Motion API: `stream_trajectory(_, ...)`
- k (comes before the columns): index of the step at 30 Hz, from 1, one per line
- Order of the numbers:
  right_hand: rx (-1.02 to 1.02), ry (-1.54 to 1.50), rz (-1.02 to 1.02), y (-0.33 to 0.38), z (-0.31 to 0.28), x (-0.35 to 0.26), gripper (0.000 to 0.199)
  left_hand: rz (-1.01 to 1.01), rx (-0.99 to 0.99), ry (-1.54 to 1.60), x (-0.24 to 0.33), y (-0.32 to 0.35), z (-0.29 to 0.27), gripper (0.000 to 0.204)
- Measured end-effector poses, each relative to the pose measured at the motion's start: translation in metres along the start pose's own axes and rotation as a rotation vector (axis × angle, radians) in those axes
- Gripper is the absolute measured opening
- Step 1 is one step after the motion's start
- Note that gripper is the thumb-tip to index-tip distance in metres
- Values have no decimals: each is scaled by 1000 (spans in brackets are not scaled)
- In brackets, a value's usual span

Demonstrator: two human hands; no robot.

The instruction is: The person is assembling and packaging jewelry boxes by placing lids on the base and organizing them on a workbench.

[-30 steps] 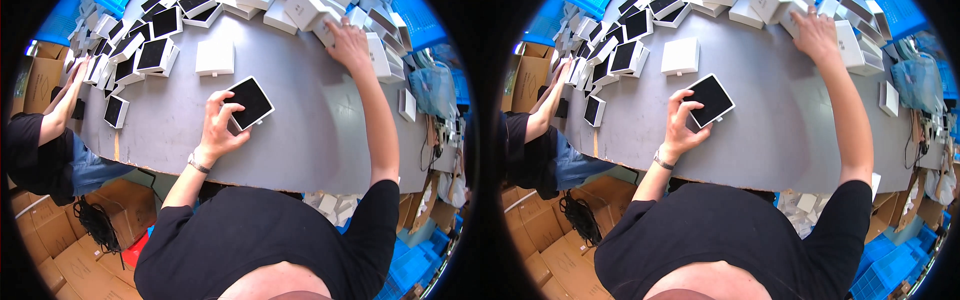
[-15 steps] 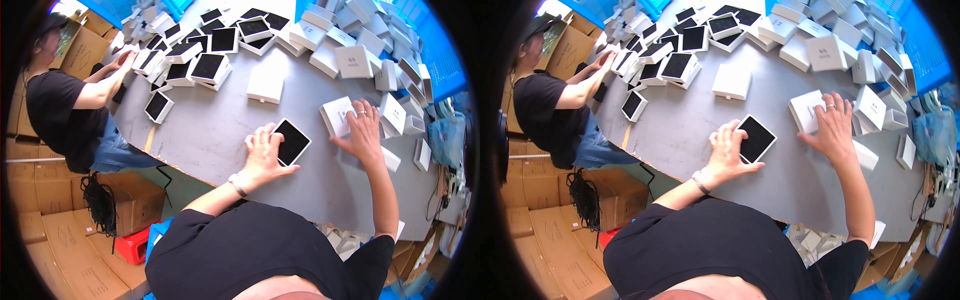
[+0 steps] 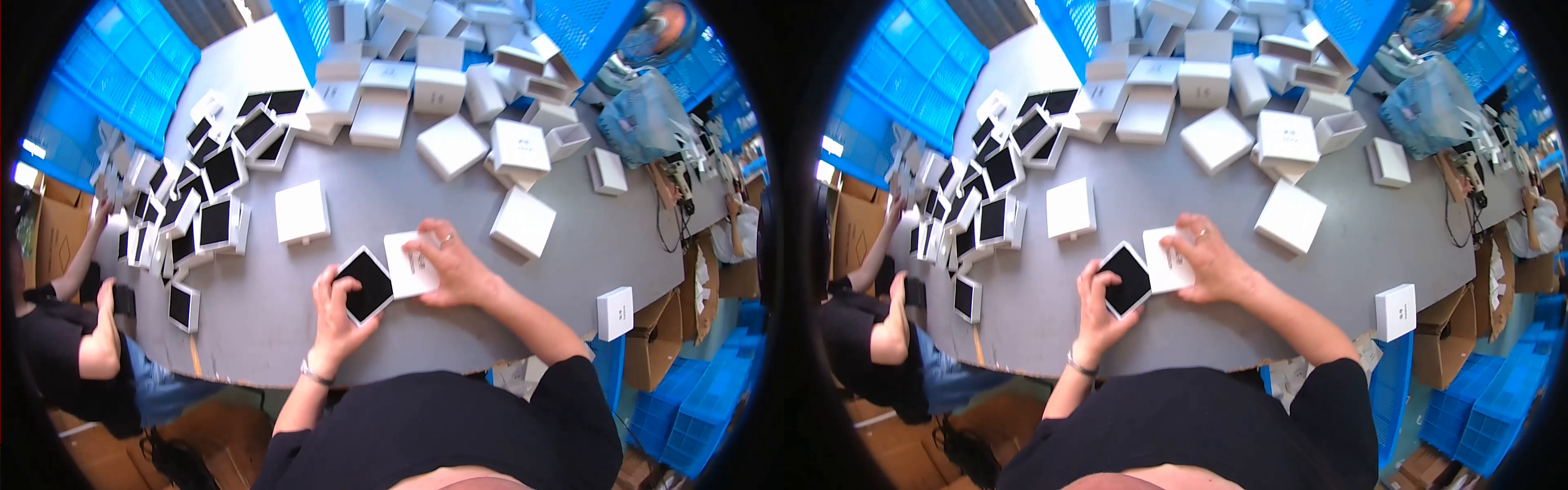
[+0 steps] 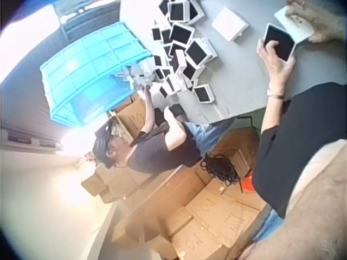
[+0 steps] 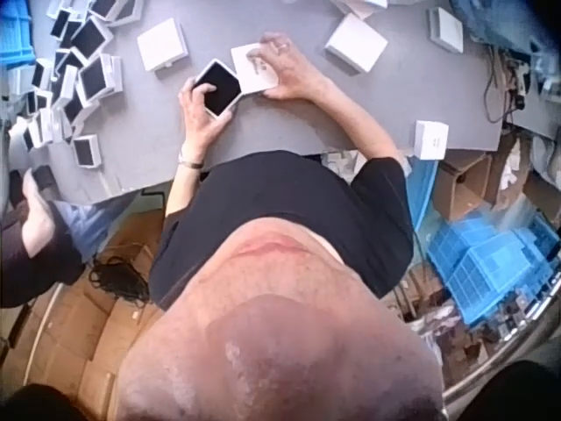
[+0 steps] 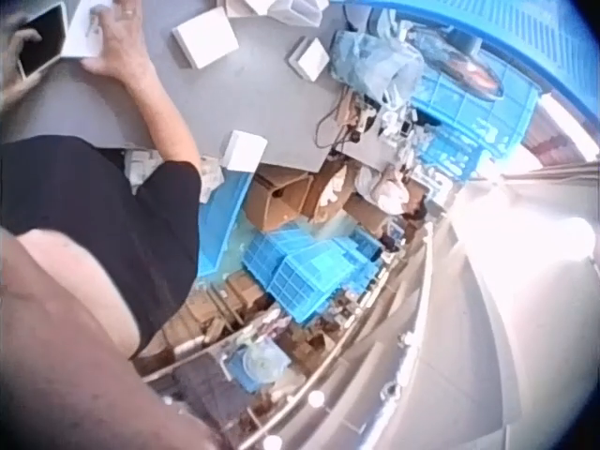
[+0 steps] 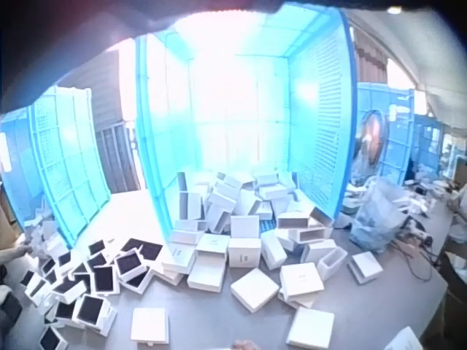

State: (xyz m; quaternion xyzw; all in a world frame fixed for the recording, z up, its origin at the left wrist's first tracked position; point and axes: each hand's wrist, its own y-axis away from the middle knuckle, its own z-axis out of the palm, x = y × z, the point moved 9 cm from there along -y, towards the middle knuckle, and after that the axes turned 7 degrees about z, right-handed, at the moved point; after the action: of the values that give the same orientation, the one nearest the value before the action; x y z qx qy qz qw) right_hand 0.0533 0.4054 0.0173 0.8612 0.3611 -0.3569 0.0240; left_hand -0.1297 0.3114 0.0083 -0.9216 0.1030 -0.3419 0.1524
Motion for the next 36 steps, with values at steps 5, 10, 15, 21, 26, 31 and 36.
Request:
stream_trajectory(5, -141, -68, -92, 10, 0, -6, 82, 93, -166, 106, 8, 1, 14, 67)
stream_trajectory(10, -164, -128, -81, 21, 9, -7, 83, 135, -247, 99, 12, 5, 16, 65)
stream_trajectory(15, -231, -145, -191, 19, 13, -4, 86, 254, -340, 150, 11, -5, 18, 66)
stream_trajectory(21, -65, -100, -70, 14, 10, -18, 76, -6, -91, 518, -5, -19, 18, 126)
stream_trajectory(26, -71, -12, -30, 17, 33, -41, 78, -7, 52, 629, 16, -14, 52, 110)
stream_trajectory(31, -115, 250, 122, 58, -1, -35, 75, 94, -99, 246, -2, -31, 32, 100)
stream_trajectory(36, 93, 533, 474, 116, -86, -3, 65, -137, 188, -540, -57, -63, -37, 77)
